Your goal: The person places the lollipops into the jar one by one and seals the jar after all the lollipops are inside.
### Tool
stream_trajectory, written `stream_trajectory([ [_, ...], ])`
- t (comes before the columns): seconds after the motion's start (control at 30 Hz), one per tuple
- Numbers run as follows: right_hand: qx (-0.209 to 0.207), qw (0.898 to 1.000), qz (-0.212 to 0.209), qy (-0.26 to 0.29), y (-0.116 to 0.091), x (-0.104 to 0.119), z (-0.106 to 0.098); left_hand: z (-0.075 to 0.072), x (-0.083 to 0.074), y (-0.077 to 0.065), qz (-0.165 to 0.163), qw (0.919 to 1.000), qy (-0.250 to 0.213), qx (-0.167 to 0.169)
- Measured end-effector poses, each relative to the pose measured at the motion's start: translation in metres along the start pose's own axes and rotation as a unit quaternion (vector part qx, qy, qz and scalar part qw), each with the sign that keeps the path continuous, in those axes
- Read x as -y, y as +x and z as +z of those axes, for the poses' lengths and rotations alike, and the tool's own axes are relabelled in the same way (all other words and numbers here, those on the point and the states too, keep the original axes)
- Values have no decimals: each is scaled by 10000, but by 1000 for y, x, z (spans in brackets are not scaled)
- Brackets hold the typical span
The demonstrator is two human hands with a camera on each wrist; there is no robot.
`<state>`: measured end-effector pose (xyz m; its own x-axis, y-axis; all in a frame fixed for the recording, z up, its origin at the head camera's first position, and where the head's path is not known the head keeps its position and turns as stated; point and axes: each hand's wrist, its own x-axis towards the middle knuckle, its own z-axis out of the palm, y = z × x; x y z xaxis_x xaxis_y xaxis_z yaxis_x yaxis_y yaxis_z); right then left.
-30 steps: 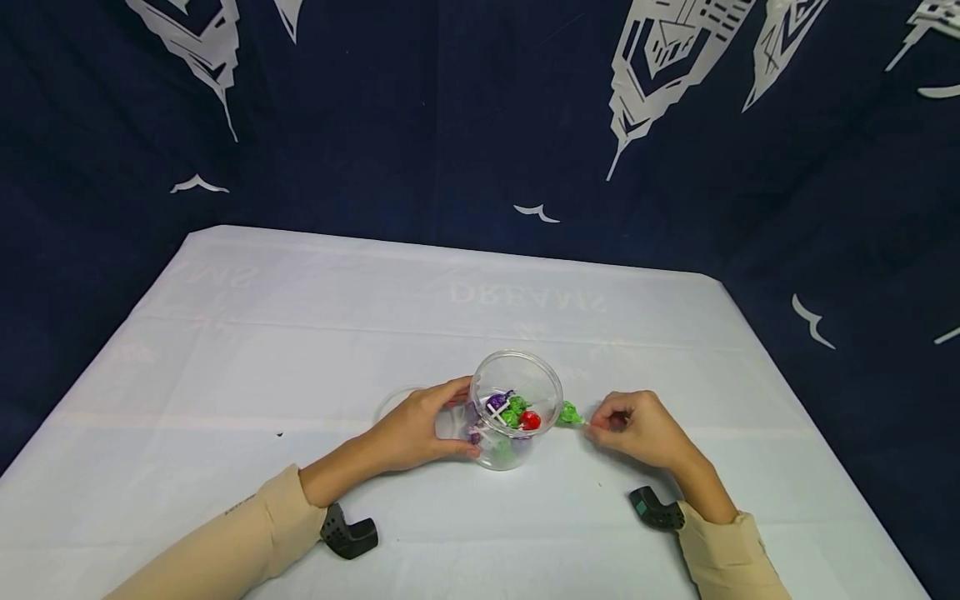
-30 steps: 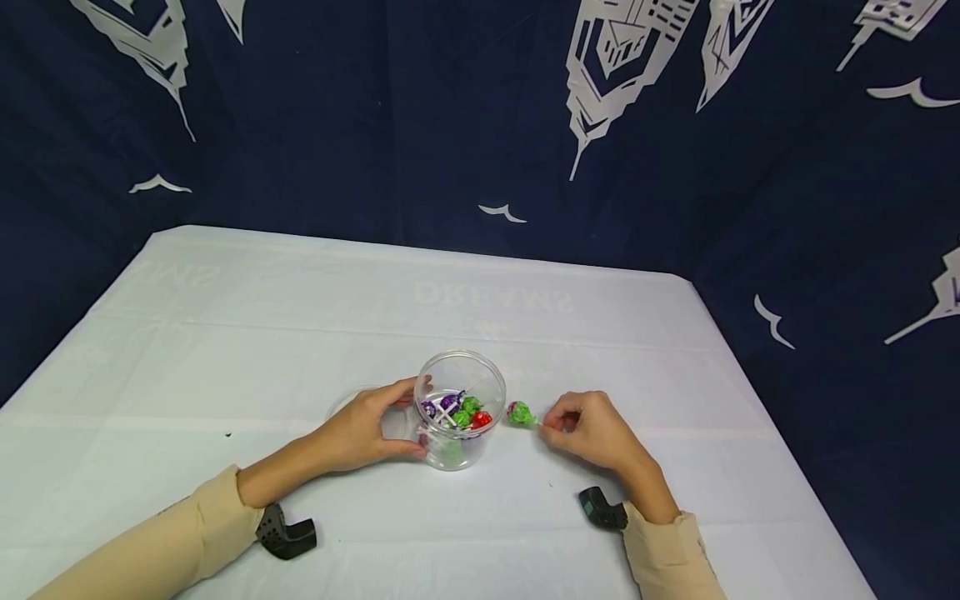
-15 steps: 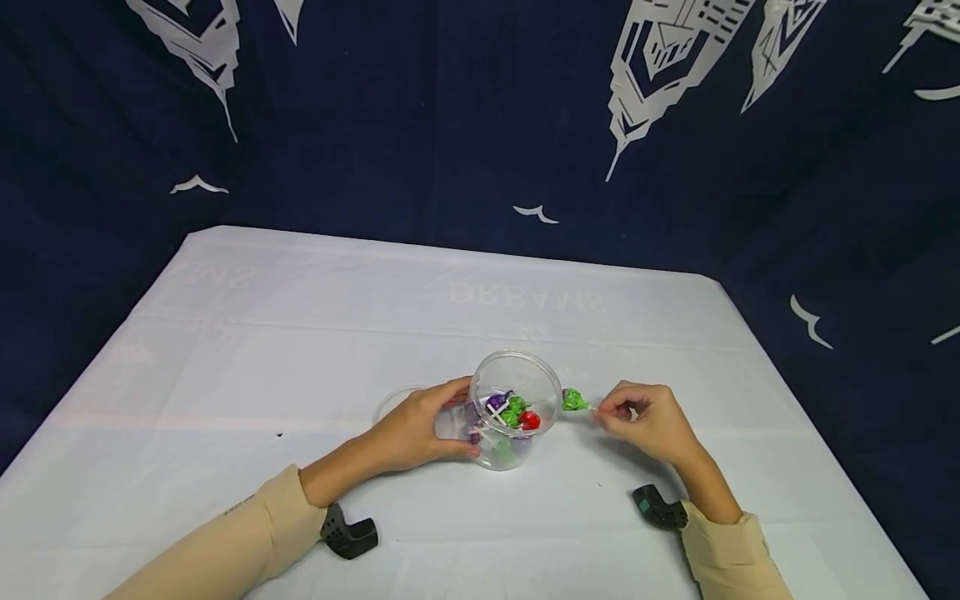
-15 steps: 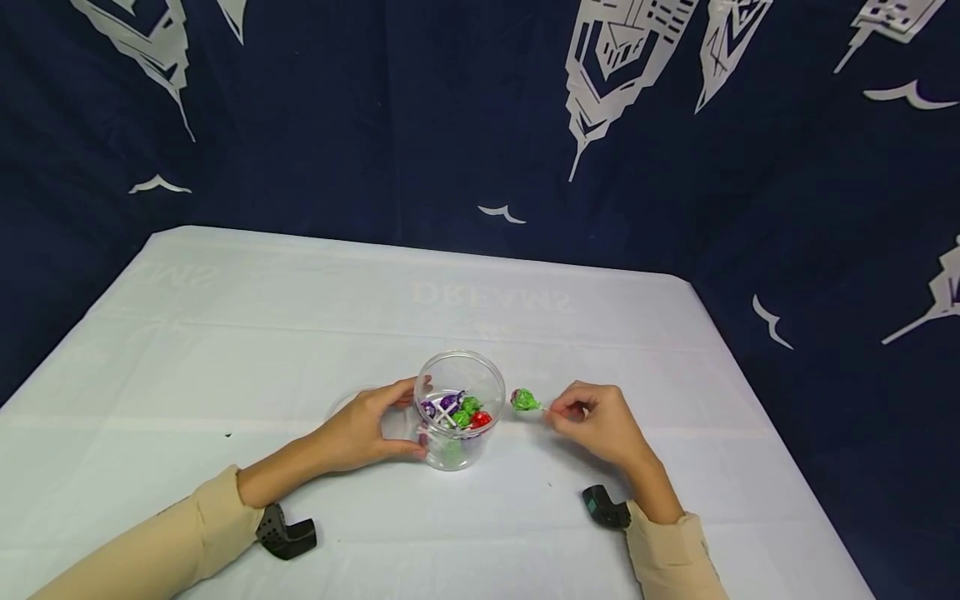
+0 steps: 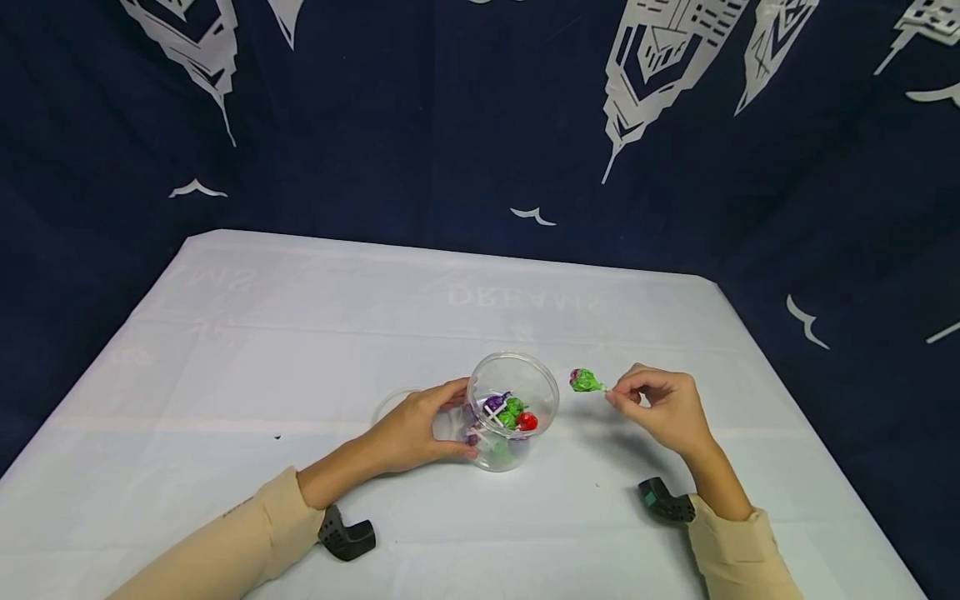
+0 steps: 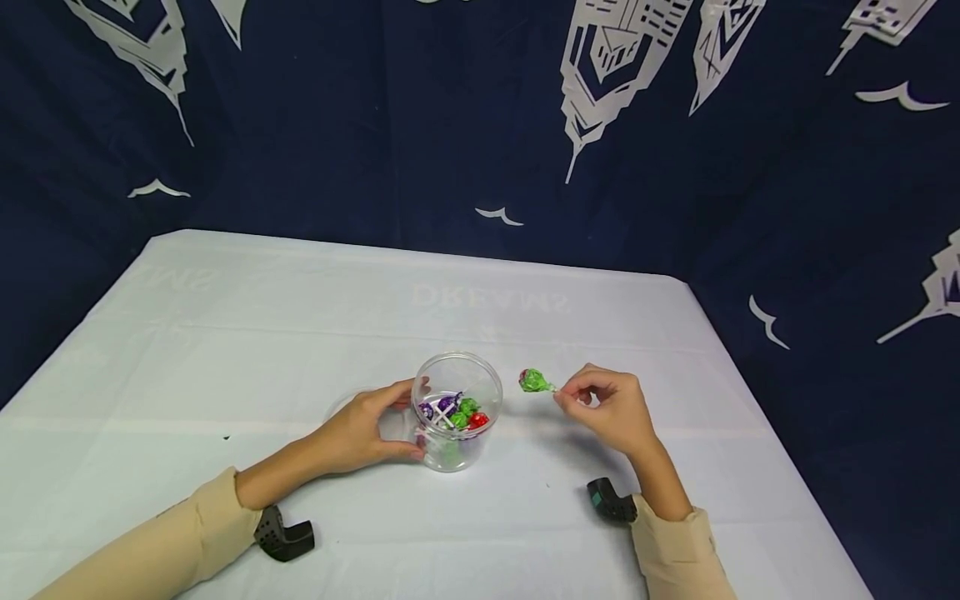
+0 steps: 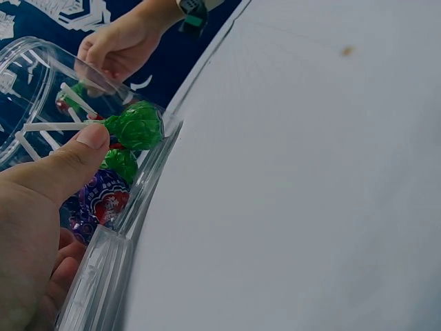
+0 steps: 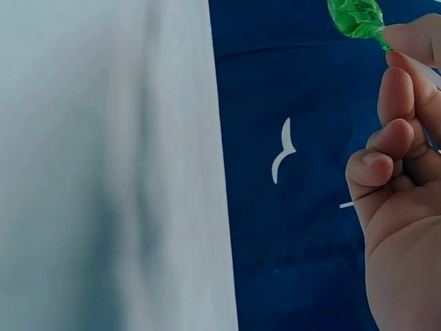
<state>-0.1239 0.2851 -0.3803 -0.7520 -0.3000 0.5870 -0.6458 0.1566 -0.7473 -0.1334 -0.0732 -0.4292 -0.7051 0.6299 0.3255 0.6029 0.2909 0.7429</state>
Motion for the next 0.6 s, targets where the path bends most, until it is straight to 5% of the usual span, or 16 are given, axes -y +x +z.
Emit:
stream_trajectory([
  [0.6,-9,9962,-645,577,22,18,-2,0,0,-1,-12,10000,39,-13],
])
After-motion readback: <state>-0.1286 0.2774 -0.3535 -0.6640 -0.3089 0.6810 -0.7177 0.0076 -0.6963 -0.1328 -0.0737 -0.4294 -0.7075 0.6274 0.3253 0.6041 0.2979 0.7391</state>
